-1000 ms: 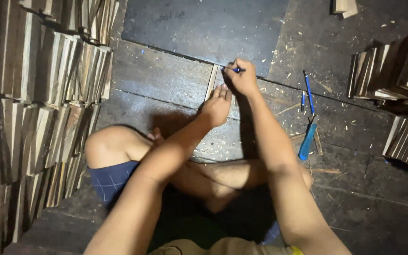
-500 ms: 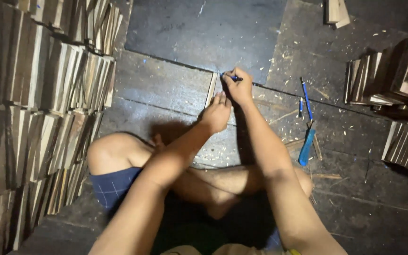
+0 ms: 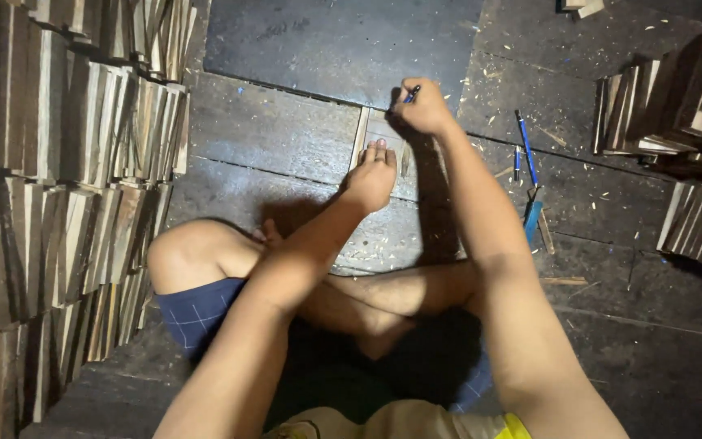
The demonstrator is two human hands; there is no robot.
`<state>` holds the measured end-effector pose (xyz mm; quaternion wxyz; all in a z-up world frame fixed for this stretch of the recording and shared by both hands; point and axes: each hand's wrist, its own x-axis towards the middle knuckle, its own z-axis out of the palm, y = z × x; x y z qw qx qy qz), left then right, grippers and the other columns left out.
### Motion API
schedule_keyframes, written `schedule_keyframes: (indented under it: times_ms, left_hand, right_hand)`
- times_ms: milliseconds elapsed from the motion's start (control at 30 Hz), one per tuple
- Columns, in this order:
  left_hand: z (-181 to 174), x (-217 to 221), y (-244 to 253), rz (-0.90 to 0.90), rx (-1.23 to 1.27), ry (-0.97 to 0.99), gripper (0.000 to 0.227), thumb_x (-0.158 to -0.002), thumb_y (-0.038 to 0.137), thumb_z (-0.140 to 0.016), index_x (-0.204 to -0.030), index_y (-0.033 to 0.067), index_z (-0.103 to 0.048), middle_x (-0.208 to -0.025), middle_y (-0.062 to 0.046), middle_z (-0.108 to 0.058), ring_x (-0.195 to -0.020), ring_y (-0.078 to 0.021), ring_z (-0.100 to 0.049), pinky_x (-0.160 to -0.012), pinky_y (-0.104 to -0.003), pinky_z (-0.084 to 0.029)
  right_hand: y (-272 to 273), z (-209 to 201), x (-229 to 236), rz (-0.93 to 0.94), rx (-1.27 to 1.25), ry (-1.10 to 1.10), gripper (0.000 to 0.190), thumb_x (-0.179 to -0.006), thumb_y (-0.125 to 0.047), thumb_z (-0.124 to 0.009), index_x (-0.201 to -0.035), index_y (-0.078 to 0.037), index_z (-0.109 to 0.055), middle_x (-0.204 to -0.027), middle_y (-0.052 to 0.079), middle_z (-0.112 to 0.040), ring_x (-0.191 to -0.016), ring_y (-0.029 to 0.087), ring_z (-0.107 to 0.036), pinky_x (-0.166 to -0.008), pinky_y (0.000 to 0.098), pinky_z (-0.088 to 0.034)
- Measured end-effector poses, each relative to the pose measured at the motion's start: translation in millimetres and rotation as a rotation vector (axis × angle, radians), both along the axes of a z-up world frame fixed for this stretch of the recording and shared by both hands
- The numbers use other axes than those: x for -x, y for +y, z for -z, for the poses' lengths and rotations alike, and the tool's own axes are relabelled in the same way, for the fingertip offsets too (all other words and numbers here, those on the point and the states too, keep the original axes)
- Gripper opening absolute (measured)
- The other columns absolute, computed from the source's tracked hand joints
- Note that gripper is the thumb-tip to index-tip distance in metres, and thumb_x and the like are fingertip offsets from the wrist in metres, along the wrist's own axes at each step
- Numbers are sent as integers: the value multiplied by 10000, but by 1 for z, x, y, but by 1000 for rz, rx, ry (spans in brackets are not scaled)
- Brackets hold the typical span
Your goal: The person sits on the floor and uses a pencil to draw lines on small rectangular wooden pieces. They handle the wood one at a time, marking each piece before setting it aside. The person also sharpens the pencil with a small knife during the process.
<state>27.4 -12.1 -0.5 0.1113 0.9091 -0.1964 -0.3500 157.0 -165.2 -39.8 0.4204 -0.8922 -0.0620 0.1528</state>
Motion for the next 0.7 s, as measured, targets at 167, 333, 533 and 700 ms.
schedule_keyframes:
  times_ms: [167, 333, 533, 700]
  left_hand:
    - [42, 4, -5, 25, 10, -151, 786, -852, -3, -559, -1567, -78, -242, -1649, -332, -195, -1545, -472, -168, -1211, -528, -256]
    - [46, 7, -5, 56, -31, -113, 818, -873, 61, -617, -1576, -72, -221, -1659, -325, -171, -1549, -462, -160, -1215, -519, -242]
    - [35, 4, -2, 26, 26, -154, 801, -845, -38, -597, -1568, -75, -254, -1641, -328, -223, -1540, -472, -178, -1205, -519, -281]
    - [36, 0, 0, 1, 55, -113, 774, -870, -49, -539, -1579, -62, -229, -1662, -307, -180, -1555, -460, -140, -1215, -507, -267]
  right_hand:
    - [10, -5, 2, 22, -80, 73, 291, -841, 11, -700, -720, -187, -525, -755, -32, -597, -714, 117, -552, -664, 297, -448]
    - [33, -21, 8, 73, -60, 108, 285, -851, 9, -687, -721, -197, -539, -772, -41, -640, -763, 126, -589, -729, 318, -475]
    - [11, -53, -5, -79, 169, 276, 135, -875, 21, -552, -853, -101, -606, -823, 65, -653, -727, 205, -635, -582, 334, -533]
    - [27, -78, -7, -127, 285, 296, 148, -843, 75, -612, -887, -62, -645, -904, 136, -695, -763, 285, -672, -615, 395, -577]
